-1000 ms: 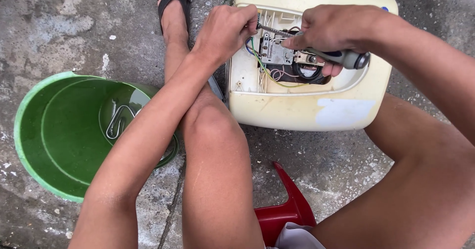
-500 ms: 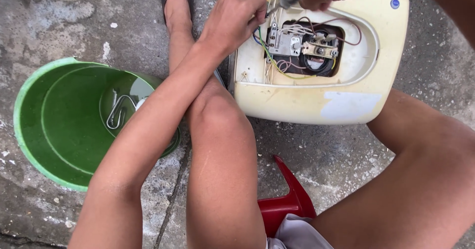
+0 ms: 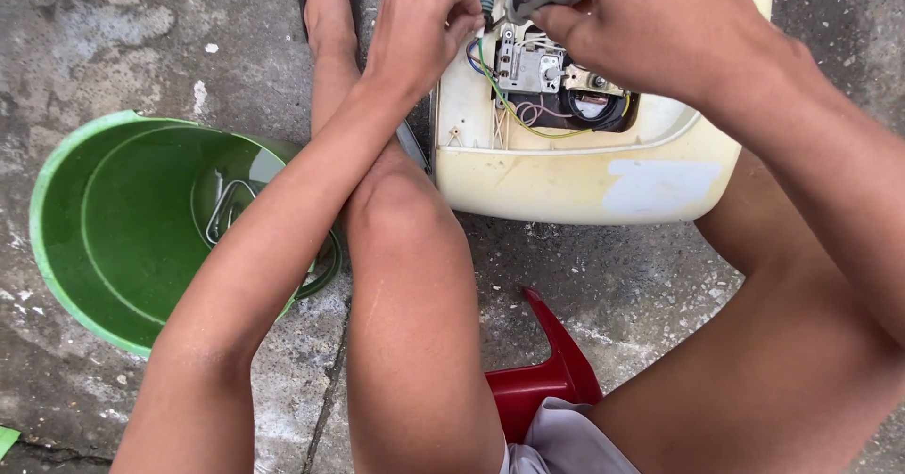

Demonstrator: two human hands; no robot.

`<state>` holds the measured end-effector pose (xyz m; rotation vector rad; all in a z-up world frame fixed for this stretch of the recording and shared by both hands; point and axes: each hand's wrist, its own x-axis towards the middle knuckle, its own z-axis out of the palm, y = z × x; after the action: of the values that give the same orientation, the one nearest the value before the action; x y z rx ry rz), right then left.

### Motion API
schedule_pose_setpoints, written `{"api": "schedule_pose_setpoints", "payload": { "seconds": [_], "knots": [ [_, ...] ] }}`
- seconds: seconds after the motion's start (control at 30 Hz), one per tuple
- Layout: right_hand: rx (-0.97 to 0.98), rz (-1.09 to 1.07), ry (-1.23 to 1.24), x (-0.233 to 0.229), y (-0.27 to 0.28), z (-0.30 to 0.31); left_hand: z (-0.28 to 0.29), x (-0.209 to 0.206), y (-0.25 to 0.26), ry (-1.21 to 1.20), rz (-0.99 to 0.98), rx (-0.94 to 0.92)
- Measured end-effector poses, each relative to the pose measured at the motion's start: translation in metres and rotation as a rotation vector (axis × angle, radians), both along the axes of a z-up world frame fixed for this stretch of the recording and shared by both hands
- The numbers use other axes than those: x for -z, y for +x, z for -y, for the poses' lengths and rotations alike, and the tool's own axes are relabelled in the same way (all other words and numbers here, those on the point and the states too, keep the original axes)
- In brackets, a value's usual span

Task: Reconnecting electrical wires to a terminal block inside a water heater using a screwdriver.

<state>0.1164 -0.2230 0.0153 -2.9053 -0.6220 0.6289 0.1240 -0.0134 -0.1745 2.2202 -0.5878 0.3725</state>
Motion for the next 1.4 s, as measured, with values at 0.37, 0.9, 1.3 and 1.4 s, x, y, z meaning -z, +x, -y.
{"api": "schedule_pose_setpoints", "payload": {
  "seconds": [0.37, 0.9, 1.3, 1.4],
  "knots": [
    [0.065, 0.000, 0.245, 0.009, -0.010, 0.031, 0.039, -0.009, -0.005, 0.340, -0.261, -0.390],
    [0.083, 0.019, 0.354, 0.013, -0.016, 0.041, 0.038, -0.008, -0.014, 0.427, -0.290, -0.303],
    [0.177, 0.045, 0.249, 0.005, -0.021, 0.054, 0.030, -0.022, -0.016, 0.074, -0.430, -0.365],
    [0.191, 0.050, 0.254, 0.005, -0.025, 0.060, 0.030, -0.017, -0.015, 0.055, -0.476, -0.397]
  ]
}}
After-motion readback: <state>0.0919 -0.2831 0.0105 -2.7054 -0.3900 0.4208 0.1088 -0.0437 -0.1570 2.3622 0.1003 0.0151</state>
